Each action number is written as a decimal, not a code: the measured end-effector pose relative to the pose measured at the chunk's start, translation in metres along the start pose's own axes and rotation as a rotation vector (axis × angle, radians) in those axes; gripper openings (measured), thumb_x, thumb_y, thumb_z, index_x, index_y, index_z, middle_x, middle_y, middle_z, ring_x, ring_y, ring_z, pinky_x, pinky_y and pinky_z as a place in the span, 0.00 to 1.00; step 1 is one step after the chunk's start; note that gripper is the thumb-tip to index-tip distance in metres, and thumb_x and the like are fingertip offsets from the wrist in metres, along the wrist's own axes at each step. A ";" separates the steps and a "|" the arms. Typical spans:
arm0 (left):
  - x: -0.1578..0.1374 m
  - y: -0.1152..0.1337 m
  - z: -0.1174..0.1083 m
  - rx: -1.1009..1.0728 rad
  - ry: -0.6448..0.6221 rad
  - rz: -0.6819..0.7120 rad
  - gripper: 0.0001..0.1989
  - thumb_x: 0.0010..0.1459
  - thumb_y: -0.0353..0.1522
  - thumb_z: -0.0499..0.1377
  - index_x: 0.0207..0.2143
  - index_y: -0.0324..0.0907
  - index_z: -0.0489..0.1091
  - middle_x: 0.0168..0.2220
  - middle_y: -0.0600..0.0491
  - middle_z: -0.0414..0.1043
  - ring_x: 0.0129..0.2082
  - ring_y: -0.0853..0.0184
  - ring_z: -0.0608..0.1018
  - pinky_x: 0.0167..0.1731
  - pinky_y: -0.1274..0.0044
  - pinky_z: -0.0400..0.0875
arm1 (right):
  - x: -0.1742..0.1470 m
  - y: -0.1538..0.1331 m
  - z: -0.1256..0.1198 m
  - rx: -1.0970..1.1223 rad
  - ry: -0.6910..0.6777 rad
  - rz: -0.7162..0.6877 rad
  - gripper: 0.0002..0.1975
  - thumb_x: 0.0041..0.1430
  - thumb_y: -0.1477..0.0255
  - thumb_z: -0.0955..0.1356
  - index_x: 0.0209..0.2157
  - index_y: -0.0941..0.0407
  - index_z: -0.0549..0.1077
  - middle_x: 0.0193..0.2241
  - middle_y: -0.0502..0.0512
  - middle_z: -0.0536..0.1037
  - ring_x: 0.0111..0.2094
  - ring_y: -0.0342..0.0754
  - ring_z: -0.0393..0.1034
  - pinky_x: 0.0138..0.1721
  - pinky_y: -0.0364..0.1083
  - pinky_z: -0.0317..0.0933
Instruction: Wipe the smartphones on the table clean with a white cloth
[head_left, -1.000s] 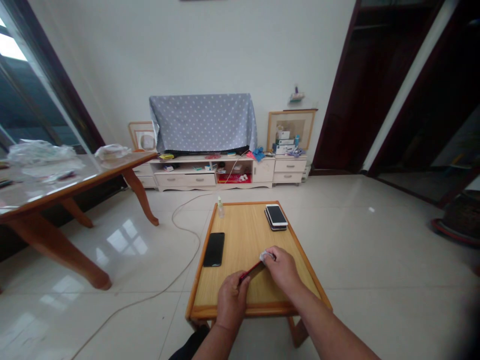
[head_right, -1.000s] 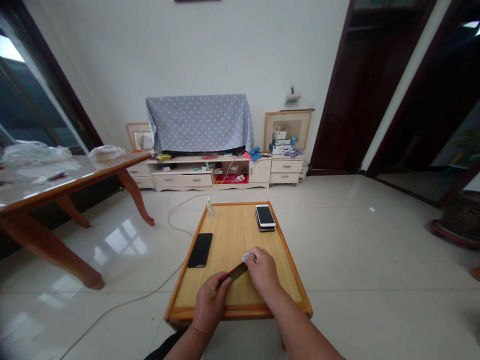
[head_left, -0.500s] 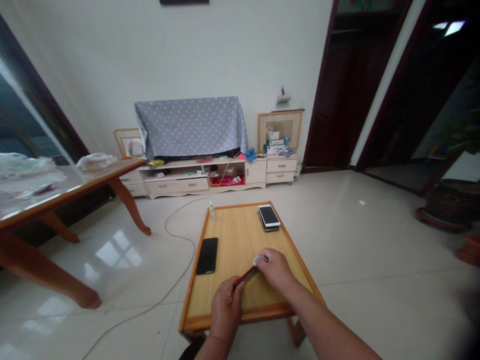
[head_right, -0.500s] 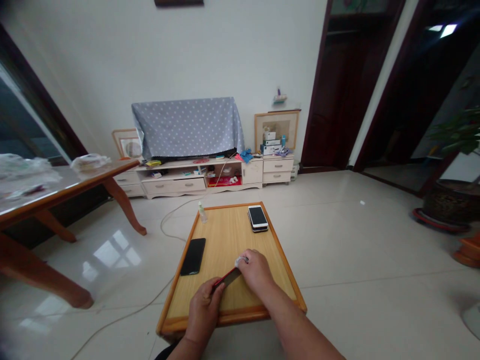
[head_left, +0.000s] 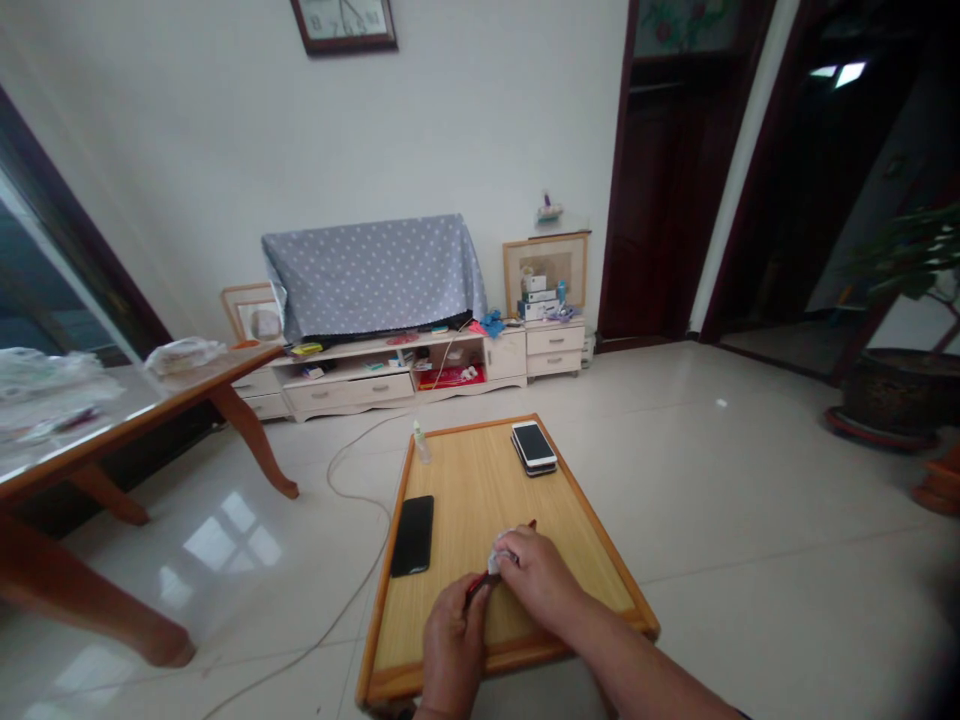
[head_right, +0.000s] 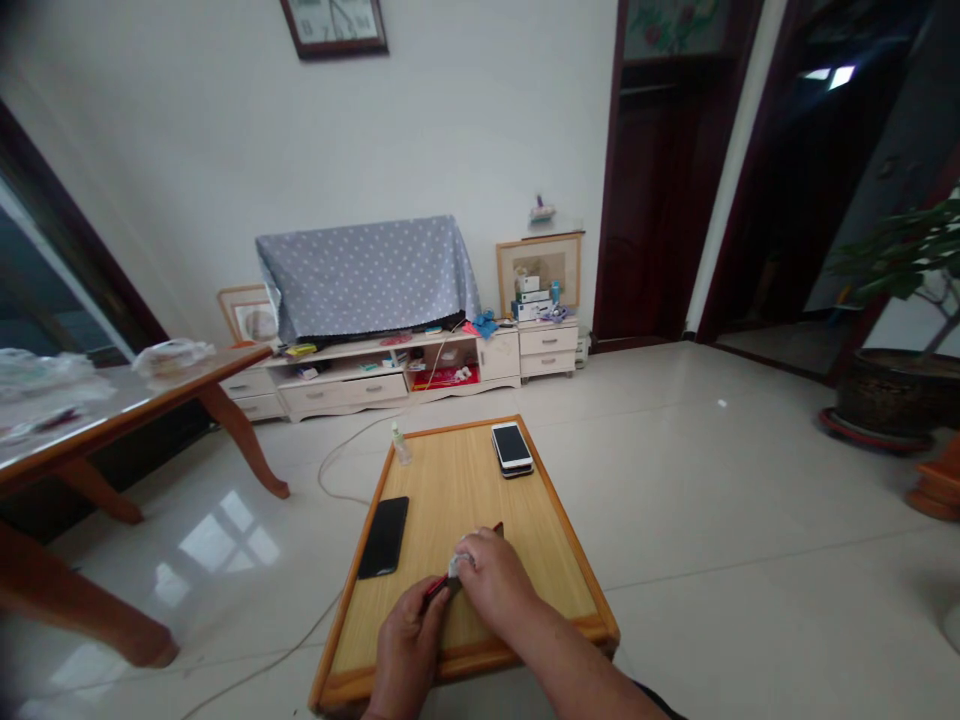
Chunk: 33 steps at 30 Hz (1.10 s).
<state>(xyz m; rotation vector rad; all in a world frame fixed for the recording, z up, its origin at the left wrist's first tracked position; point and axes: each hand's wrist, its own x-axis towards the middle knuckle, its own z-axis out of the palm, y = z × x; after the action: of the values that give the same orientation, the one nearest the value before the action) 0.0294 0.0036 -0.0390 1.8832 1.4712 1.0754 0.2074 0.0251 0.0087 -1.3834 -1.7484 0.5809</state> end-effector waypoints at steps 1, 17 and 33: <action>0.000 0.000 0.000 -0.004 -0.005 -0.005 0.16 0.64 0.43 0.54 0.44 0.45 0.75 0.42 0.48 0.80 0.43 0.61 0.80 0.46 0.71 0.74 | 0.003 0.005 -0.006 -0.007 0.027 0.024 0.10 0.58 0.77 0.65 0.33 0.53 0.79 0.34 0.52 0.77 0.36 0.46 0.71 0.40 0.42 0.60; 0.016 0.026 -0.024 -0.410 0.079 -0.258 0.25 0.57 0.51 0.59 0.46 0.41 0.76 0.41 0.49 0.80 0.43 0.59 0.79 0.43 0.73 0.73 | 0.020 0.035 -0.020 -0.043 0.367 0.086 0.10 0.61 0.71 0.65 0.38 0.53 0.79 0.39 0.57 0.76 0.44 0.53 0.69 0.48 0.49 0.62; 0.012 0.030 -0.013 -0.819 0.089 -0.466 0.25 0.48 0.49 0.68 0.39 0.38 0.78 0.35 0.51 0.77 0.35 0.65 0.76 0.36 0.77 0.69 | 0.012 -0.004 -0.001 -0.043 0.304 0.021 0.07 0.64 0.75 0.64 0.36 0.54 0.74 0.36 0.53 0.73 0.38 0.47 0.69 0.42 0.45 0.62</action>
<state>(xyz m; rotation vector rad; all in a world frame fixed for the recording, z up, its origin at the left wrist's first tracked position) 0.0365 0.0057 -0.0050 0.8870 1.1591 1.2653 0.2049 0.0347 0.0159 -1.4385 -1.5107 0.3251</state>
